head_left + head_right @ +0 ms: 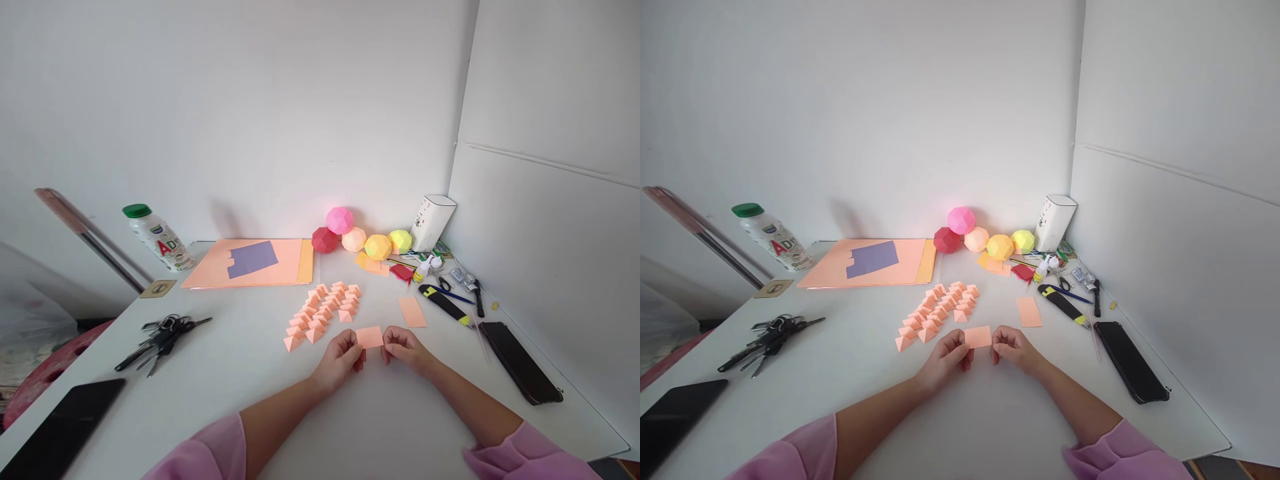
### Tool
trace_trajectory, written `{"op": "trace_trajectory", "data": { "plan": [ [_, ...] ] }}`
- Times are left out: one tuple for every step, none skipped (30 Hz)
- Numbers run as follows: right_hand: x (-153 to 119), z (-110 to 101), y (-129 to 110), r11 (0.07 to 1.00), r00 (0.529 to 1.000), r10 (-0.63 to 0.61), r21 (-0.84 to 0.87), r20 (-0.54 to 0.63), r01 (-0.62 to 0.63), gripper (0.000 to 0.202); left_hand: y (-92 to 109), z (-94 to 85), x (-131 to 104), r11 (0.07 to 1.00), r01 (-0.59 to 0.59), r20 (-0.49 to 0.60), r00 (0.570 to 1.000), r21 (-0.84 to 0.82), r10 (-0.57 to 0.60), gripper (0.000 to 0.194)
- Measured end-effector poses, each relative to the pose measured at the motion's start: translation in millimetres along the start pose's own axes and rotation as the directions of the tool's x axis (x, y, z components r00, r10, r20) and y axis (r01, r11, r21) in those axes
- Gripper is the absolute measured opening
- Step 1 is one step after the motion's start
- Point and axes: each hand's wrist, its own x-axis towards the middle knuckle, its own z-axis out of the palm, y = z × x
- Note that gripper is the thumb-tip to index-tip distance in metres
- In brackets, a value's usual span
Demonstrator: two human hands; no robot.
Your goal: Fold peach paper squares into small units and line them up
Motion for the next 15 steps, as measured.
{"op": "trace_trajectory", "data": {
  "plan": [
    [0.2, 1.2, -0.5, 1.0, 1.0, -0.007, 0.019, -0.015, 0.007, 0.022, -0.3, -0.3, 0.2, 1.0, -0.005, 0.01, 1.0, 0.002, 0.005, 0.023],
    [0.6, 2.3, -0.8, 0.999, 0.999, -0.017, 0.039, -0.03, 0.018, 0.024, -0.7, -0.5, 0.5, 1.0, -0.01, 0.017, 1.0, 0.005, 0.01, 0.023],
    [1.1, 3.1, -0.8, 0.998, 0.999, -0.027, 0.056, -0.045, 0.03, 0.027, -1.1, -0.5, 0.6, 1.0, -0.015, 0.024, 1.0, 0.011, 0.015, 0.024],
    [1.7, 3.7, -0.7, 0.997, 0.998, -0.033, 0.066, -0.057, 0.037, 0.028, -1.5, -0.3, 0.8, 1.0, -0.019, 0.028, 0.999, 0.02, 0.019, 0.025],
    [2.2, 4.0, -0.5, 0.997, 0.998, -0.031, 0.065, -0.063, 0.035, 0.029, -1.8, 0.0, 0.8, 0.999, -0.023, 0.034, 0.999, 0.036, 0.022, 0.026],
    [2.6, 4.0, -0.3, 0.998, 0.998, -0.022, 0.053, -0.062, 0.025, 0.029, -2.2, 0.4, 0.7, 0.998, -0.026, 0.036, 0.999, 0.06, 0.023, 0.026],
    [2.9, 3.9, -0.3, 0.999, 0.998, -0.01, 0.031, -0.056, 0.012, 0.028, -2.5, 0.9, 0.6, 0.996, -0.023, 0.036, 0.999, 0.09, 0.02, 0.027],
    [3.0, 3.8, -0.4, 1.0, 0.999, 0.002, 0.002, -0.049, -0.002, 0.027, -2.8, 1.3, 0.5, 0.993, -0.017, 0.034, 0.999, 0.12, 0.013, 0.027],
    [2.9, 3.7, -0.6, 1.0, 0.999, 0.011, -0.026, -0.044, -0.012, 0.027, -3.1, 1.7, 0.3, 0.99, -0.007, 0.03, 1.0, 0.144, 0.003, 0.027],
    [2.8, 3.8, -0.9, 0.999, 0.999, 0.015, -0.051, -0.042, -0.017, 0.027, -3.4, 1.9, 0.2, 0.988, 0.003, 0.026, 1.0, 0.155, -0.007, 0.026],
    [2.7, 4.0, -1.3, 0.998, 0.999, 0.016, -0.068, -0.043, -0.018, 0.027, -3.8, 2.0, 0.3, 0.988, 0.012, 0.025, 1.0, 0.153, -0.016, 0.025],
    [2.6, 4.3, -1.8, 0.997, 0.999, 0.015, -0.077, -0.045, -0.018, 0.026, -4.2, 1.9, 0.4, 0.99, 0.014, 0.027, 0.999, 0.14, -0.018, 0.023],
    [2.6, 4.7, -2.2, 0.997, 0.999, 0.015, -0.079, -0.048, -0.019, 0.026, -4.7, 1.7, 0.7, 0.992, 0.013, 0.034, 0.999, 0.124, -0.018, 0.022],
    [2.7, 5.2, -2.6, 0.997, 0.999, 0.018, -0.079, -0.049, -0.022, 0.026, -5.1, 1.3, 0.9, 0.994, 0.01, 0.042, 0.999, 0.112, -0.015, 0.022],
    [2.9, 5.5, -2.8, 0.997, 0.999, 0.022, -0.077, -0.048, -0.025, 0.026, -5.3, 1.0, 1.2, 0.994, 0.007, 0.049, 0.999, 0.105, -0.012, 0.022]
  ]
}}
